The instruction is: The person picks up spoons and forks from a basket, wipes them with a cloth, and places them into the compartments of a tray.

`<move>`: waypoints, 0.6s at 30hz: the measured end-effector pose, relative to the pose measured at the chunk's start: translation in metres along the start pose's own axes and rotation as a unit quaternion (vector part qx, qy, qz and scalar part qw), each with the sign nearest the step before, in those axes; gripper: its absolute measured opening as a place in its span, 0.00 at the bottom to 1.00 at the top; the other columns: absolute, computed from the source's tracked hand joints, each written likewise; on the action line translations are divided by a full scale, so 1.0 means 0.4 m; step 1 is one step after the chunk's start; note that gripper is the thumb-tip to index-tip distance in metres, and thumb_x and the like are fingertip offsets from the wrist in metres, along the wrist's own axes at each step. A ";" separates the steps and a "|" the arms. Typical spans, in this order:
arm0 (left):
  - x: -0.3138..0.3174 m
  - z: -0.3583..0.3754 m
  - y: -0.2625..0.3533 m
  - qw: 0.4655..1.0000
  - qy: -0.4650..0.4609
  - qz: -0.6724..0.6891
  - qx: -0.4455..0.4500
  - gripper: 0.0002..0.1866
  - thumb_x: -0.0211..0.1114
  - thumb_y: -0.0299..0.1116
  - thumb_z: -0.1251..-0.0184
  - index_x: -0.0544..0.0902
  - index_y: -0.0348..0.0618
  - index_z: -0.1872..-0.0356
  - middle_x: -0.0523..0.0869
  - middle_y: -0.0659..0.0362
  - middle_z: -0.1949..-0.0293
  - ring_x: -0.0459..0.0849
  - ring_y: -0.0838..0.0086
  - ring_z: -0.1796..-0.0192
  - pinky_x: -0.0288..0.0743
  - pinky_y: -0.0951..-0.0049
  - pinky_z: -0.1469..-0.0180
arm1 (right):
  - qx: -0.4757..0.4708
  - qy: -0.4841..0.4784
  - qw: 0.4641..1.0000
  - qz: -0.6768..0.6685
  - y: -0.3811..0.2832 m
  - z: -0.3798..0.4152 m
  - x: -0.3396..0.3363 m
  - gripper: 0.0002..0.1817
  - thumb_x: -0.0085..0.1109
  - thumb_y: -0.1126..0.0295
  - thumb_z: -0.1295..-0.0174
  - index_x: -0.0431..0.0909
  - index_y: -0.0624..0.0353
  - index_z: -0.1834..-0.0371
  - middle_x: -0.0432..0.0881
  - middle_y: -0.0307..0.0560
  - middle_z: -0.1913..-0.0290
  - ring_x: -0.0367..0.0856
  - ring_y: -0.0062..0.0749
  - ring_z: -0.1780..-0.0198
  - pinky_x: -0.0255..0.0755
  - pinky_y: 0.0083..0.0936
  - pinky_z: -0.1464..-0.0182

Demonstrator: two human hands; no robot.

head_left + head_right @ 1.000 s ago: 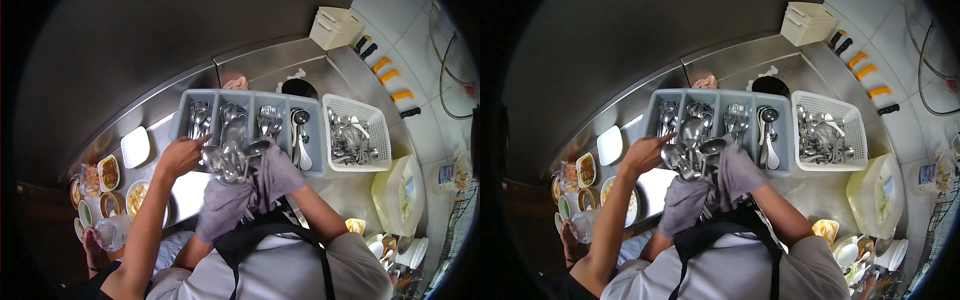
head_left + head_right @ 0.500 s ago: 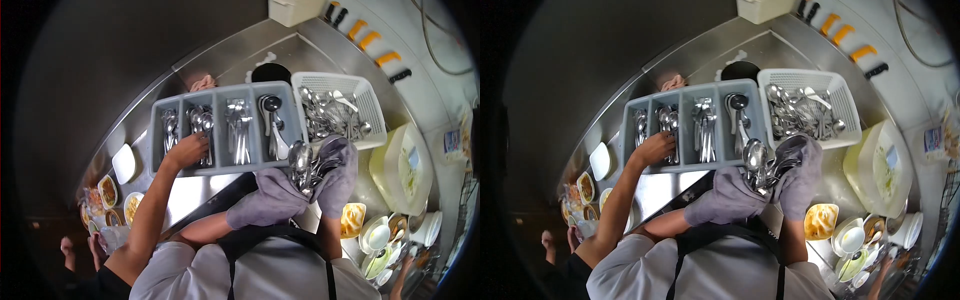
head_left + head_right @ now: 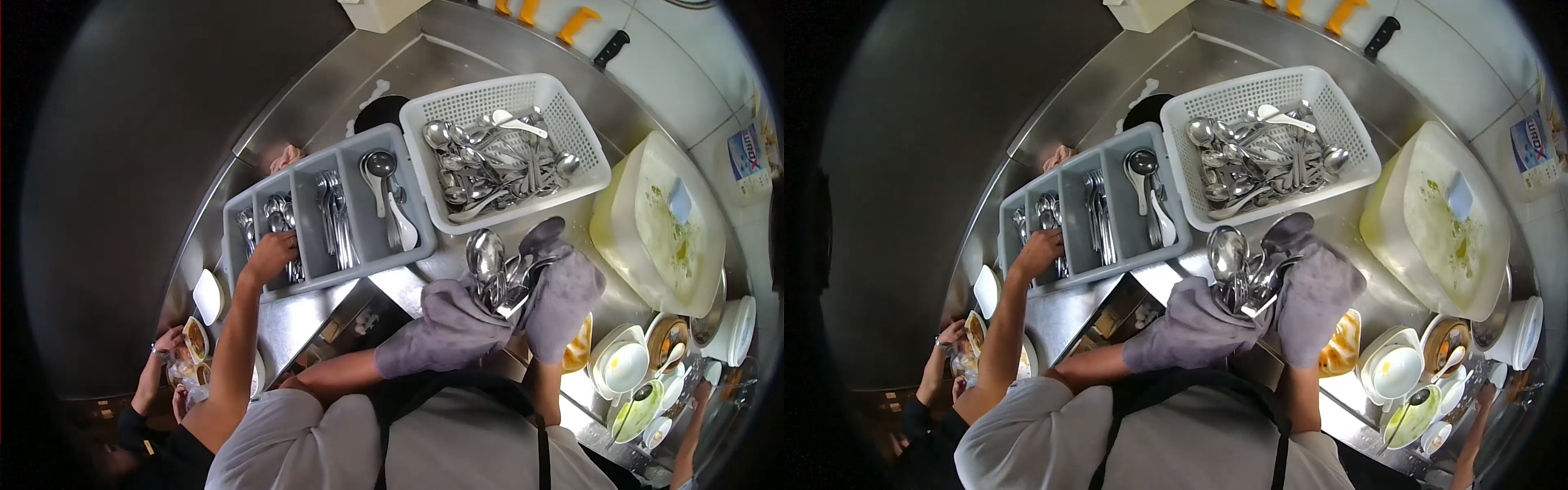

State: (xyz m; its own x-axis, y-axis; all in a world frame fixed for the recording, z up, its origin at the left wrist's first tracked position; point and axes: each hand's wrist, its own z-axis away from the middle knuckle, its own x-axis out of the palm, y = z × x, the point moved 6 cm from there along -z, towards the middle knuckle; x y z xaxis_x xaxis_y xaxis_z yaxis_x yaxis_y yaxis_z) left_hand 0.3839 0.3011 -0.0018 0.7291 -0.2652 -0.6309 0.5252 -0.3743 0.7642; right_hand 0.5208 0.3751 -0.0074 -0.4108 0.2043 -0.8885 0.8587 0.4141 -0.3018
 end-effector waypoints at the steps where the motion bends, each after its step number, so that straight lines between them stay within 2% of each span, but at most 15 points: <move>1: 0.018 -0.001 -0.019 0.997 -0.007 0.067 -0.026 0.12 0.61 0.27 0.27 0.85 0.44 0.47 0.87 0.65 0.58 0.85 0.80 0.57 0.79 0.79 0.51 | -0.001 0.000 1.000 0.010 0.003 0.004 -0.002 0.17 0.58 0.72 0.37 0.79 0.60 0.45 0.82 0.47 0.44 0.76 0.47 0.38 0.63 0.45 0.32; 3: 0.021 -0.024 -0.028 0.976 -0.009 0.201 -0.079 0.12 0.60 0.26 0.26 0.84 0.42 0.46 0.85 0.65 0.60 0.83 0.80 0.59 0.79 0.79 0.52 | -0.005 0.001 0.999 0.034 0.009 0.006 -0.001 0.15 0.59 0.73 0.37 0.80 0.59 0.47 0.82 0.46 0.48 0.77 0.44 0.40 0.64 0.42 0.34; 4: 0.011 -0.026 -0.013 0.982 0.001 0.173 -0.071 0.12 0.60 0.25 0.26 0.83 0.41 0.46 0.85 0.65 0.60 0.83 0.81 0.59 0.79 0.80 0.53 | 0.012 0.038 0.998 -0.038 0.021 0.006 -0.003 0.14 0.61 0.77 0.39 0.80 0.59 0.49 0.82 0.44 0.53 0.78 0.41 0.45 0.68 0.39 0.38; 7: 0.041 -0.007 -0.026 0.999 0.016 0.000 0.038 0.10 0.61 0.23 0.27 0.83 0.40 0.48 0.85 0.64 0.60 0.83 0.81 0.58 0.79 0.80 0.55 | 0.021 0.055 0.985 -0.163 0.043 0.007 -0.006 0.14 0.62 0.80 0.41 0.81 0.61 0.51 0.83 0.45 0.52 0.80 0.40 0.47 0.71 0.34 0.41; 8: 0.097 0.010 -0.083 0.994 0.007 0.108 0.004 0.10 0.61 0.23 0.28 0.83 0.40 0.49 0.85 0.64 0.60 0.83 0.81 0.58 0.79 0.80 0.55 | 0.007 0.061 0.993 -0.106 0.033 0.003 -0.010 0.15 0.63 0.81 0.43 0.82 0.62 0.52 0.84 0.46 0.51 0.82 0.40 0.48 0.73 0.34 0.42; 9: 0.150 0.028 -0.132 0.976 -0.002 0.214 -0.032 0.09 0.61 0.22 0.28 0.82 0.39 0.49 0.84 0.64 0.60 0.83 0.81 0.58 0.79 0.80 0.56 | 0.019 0.045 0.992 -0.115 0.046 0.010 0.003 0.14 0.61 0.78 0.42 0.81 0.60 0.52 0.83 0.45 0.50 0.80 0.40 0.46 0.68 0.36 0.40; 10: 0.152 0.033 -0.135 0.973 -0.005 0.229 -0.033 0.09 0.61 0.22 0.28 0.82 0.38 0.50 0.84 0.63 0.60 0.83 0.81 0.58 0.78 0.80 0.56 | 0.028 0.028 0.991 -0.127 0.060 0.017 0.030 0.14 0.60 0.75 0.42 0.81 0.59 0.52 0.82 0.45 0.50 0.78 0.40 0.44 0.62 0.38 0.38; 12: 0.142 0.037 -0.129 0.968 -0.006 0.248 -0.037 0.08 0.61 0.22 0.29 0.82 0.38 0.51 0.85 0.63 0.60 0.83 0.81 0.58 0.78 0.80 0.56 | 0.001 0.019 0.998 -0.057 0.039 0.011 0.031 0.13 0.58 0.72 0.40 0.81 0.57 0.52 0.82 0.44 0.50 0.76 0.40 0.41 0.57 0.40 0.36; 14: 0.118 0.043 -0.104 0.974 0.008 0.225 -0.035 0.09 0.62 0.23 0.31 0.83 0.39 0.52 0.85 0.64 0.60 0.84 0.81 0.58 0.79 0.79 0.56 | -0.068 0.040 0.991 0.112 -0.001 0.007 0.009 0.12 0.59 0.72 0.39 0.81 0.57 0.52 0.82 0.43 0.51 0.76 0.40 0.41 0.56 0.40 0.34; 17: 0.100 0.055 -0.080 0.981 0.037 0.186 -0.033 0.10 0.64 0.24 0.34 0.84 0.41 0.52 0.86 0.64 0.59 0.86 0.80 0.57 0.79 0.79 0.56 | -0.035 0.037 0.998 -0.031 0.020 0.025 0.043 0.12 0.60 0.70 0.36 0.81 0.58 0.51 0.82 0.43 0.50 0.77 0.41 0.41 0.58 0.40 0.34; 18: 0.094 0.062 -0.073 0.983 0.046 0.174 -0.031 0.11 0.64 0.24 0.35 0.85 0.41 0.53 0.87 0.64 0.59 0.86 0.79 0.57 0.79 0.79 0.56 | -0.050 -0.005 0.999 0.006 0.020 0.032 0.065 0.15 0.58 0.68 0.35 0.80 0.57 0.47 0.80 0.42 0.45 0.76 0.42 0.39 0.59 0.46 0.34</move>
State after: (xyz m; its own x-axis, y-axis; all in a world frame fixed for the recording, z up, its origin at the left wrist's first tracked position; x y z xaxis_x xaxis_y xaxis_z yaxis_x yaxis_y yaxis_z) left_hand 0.3852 0.2802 -0.0512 0.9047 -0.2842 -0.3173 0.2608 -0.2194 0.9401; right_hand 0.5210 0.3725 -0.0374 -0.3967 0.2015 -0.8956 0.8287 0.4982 -0.2549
